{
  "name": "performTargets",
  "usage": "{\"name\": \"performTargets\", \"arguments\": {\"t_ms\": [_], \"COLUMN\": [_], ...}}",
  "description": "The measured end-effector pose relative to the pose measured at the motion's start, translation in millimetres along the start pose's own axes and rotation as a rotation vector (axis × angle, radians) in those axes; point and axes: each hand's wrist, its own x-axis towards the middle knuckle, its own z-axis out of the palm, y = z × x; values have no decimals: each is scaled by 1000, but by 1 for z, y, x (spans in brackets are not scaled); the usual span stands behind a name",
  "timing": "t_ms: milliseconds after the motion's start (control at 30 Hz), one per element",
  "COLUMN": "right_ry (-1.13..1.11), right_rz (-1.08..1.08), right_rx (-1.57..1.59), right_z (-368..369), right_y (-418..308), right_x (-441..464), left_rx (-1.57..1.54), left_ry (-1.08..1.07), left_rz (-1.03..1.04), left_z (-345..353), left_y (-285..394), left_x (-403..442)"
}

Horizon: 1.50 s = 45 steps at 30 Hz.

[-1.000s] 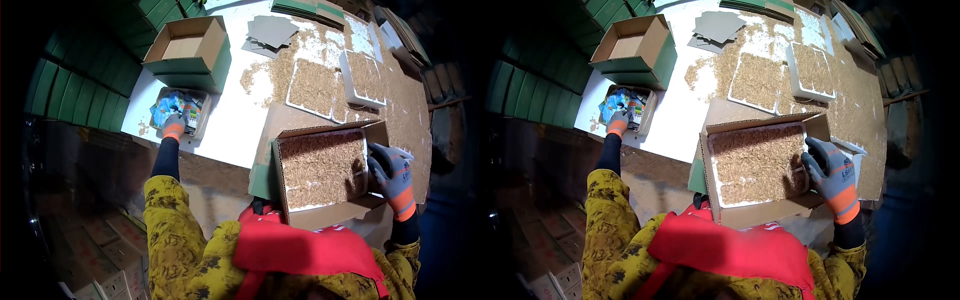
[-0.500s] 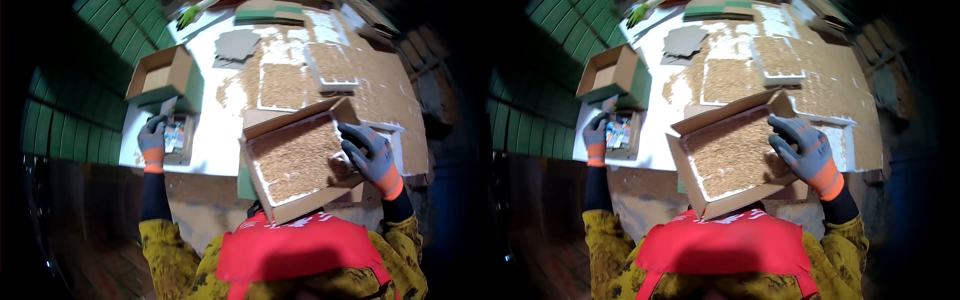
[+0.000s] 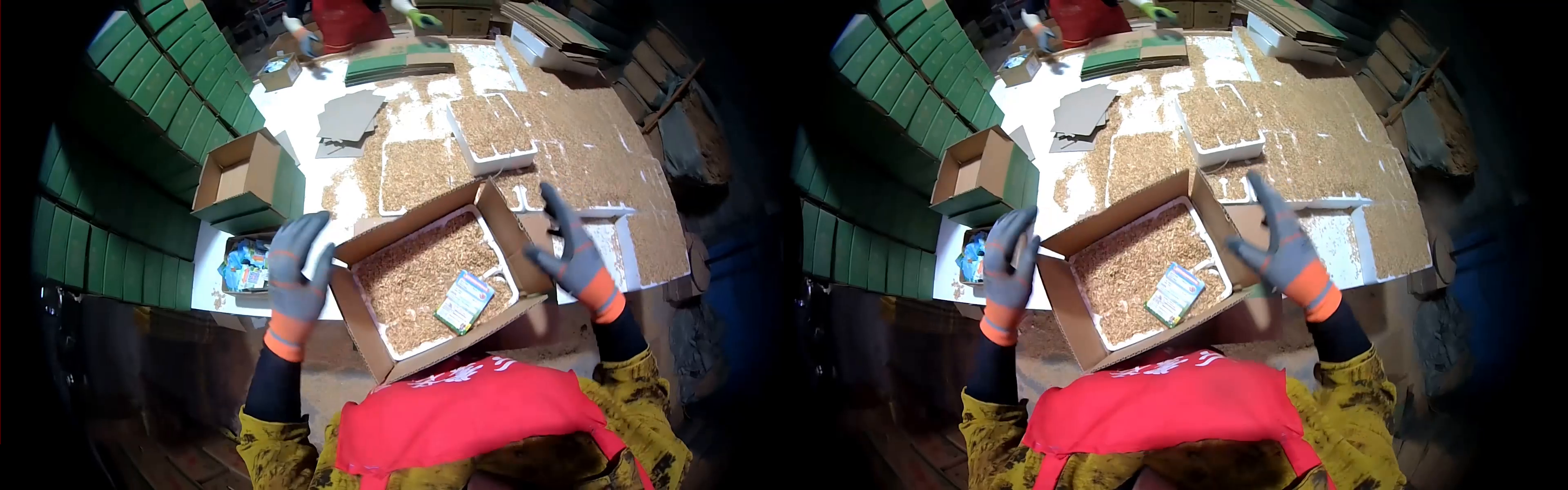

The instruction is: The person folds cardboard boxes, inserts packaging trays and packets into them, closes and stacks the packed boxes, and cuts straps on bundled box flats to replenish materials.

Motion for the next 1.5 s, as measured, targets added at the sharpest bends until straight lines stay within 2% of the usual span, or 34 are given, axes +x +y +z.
{"name": "performTargets", "arguments": {"t_ms": [33, 67, 133, 233, 267, 300, 333, 367, 433, 467, 500, 533, 567, 600, 633, 667, 700, 733, 767, 800, 833, 867, 933, 1000, 1033, 1067, 1100, 1133, 1200, 1267, 1333, 1400, 1467, 1500], "right_ry": [-91, -93, -117, -37, -12, 22, 77, 133, 257, 312, 418, 524, 551, 589, 574, 494, 411, 251, 15, -232, -501, -766, -979, -1160, -1203, -1322, -1353, -1411, -1647, -1137, -1034, -886, -893, -867], "right_rz": [31, -35, 29, 181, 188, 216, 242, 263, 297, 313, 256, 202, 89, -37, -168, -211, -250, -172, -247, -282, -161, -189, -340, -152, -164, 99, 413, 643, 264, 974, 1001, 831, 375, 349], "right_rx": [50, 38, 1, 262, 283, 316, 251, 188, 37, -51, -67, -75, -266, -454, -603, -565, -522, -303, -175, -30, 96, 123, 144, 384, 402, 525, 622, 812, 809, 731, 752, 726, 443, 263], "right_z": [5, 13, 25, 28, 31, 35, 38, 39, 32, 26, 28, 36, 61, 99, 143, 188, 234, 295, 357, 419, 481, 538, 652, 762, 816, 876, 926, 979, 1068, 1167, 1245, 1318, 1432, 1460], "right_y": [1, 4, 16, 18, 14, 5, 1, 1, 5, 4, -27, -71, -122, -168, -198, -225, -251, -263, -298, -333, -345, -355, -357, -352, -346, -325, -323, -305, -275, -270, -268, -260, -179, -175], "right_x": [-6, -9, -16, -17, -18, -19, -23, -28, -42, -50, -52, -53, -52, -52, -56, -50, -44, -36, -21, -6, -1, 7, 6, -2, -4, -4, -5, -2, 12, 15, 28, 42, 88, 113], "left_rx": [-102, -453, -638, -986, -977, -1350, -1578, -1598, -1497, -1419, -1125, -1232, -1473, -1698, -1742, -1780, -1569, -1410, -1529, -1438, -1173, -905, -623, -521, -532, -697, -741, -776, -701, -734, -785, -882, -912, -901], "left_ry": [-49, -18, -48, -118, -158, -135, -117, -67, 26, 44, 69, 152, 75, 16, -67, -153, -228, -331, -352, -326, -247, -189, 71, 467, 694, 1021, 1233, 1355, 1222, 1317, 1196, 1298, 1244, 1247], "left_rz": [-253, -502, -679, -881, -818, -1012, -1022, -945, -835, -635, -470, -468, -582, -728, -689, -650, -501, -544, -650, -652, -694, -755, -1099, -1397, -1493, -1634, -1630, -1561, -1689, -1803, -1925, -2026, -2185, -2182], "left_z": [1, 7, 19, 59, 82, 87, 89, 98, 107, 134, 125, 116, 96, 76, 62, 48, 18, 4, -37, -56, -47, -38, -98, -157, -183, -212, -228, -199, -233, -213, -188, -156, -143, -137], "left_y": [-19, -38, -82, -98, -96, -66, -52, -56, -65, -90, -91, -90, -93, -96, -115, -134, -165, -196, -226, -268, -307, -345, -401, -427, -432, -430, -426, -426, -399, -389, -379, -380, -404, -421], "left_x": [-4, -8, -20, -37, -43, -33, -25, -21, -13, -25, -39, -54, -82, -109, -149, -188, -220, -263, -294, -339, -411, -482, -569, -638, -660, -666, -678, -747, -744, -774, -803, -827, -832, -835]}}
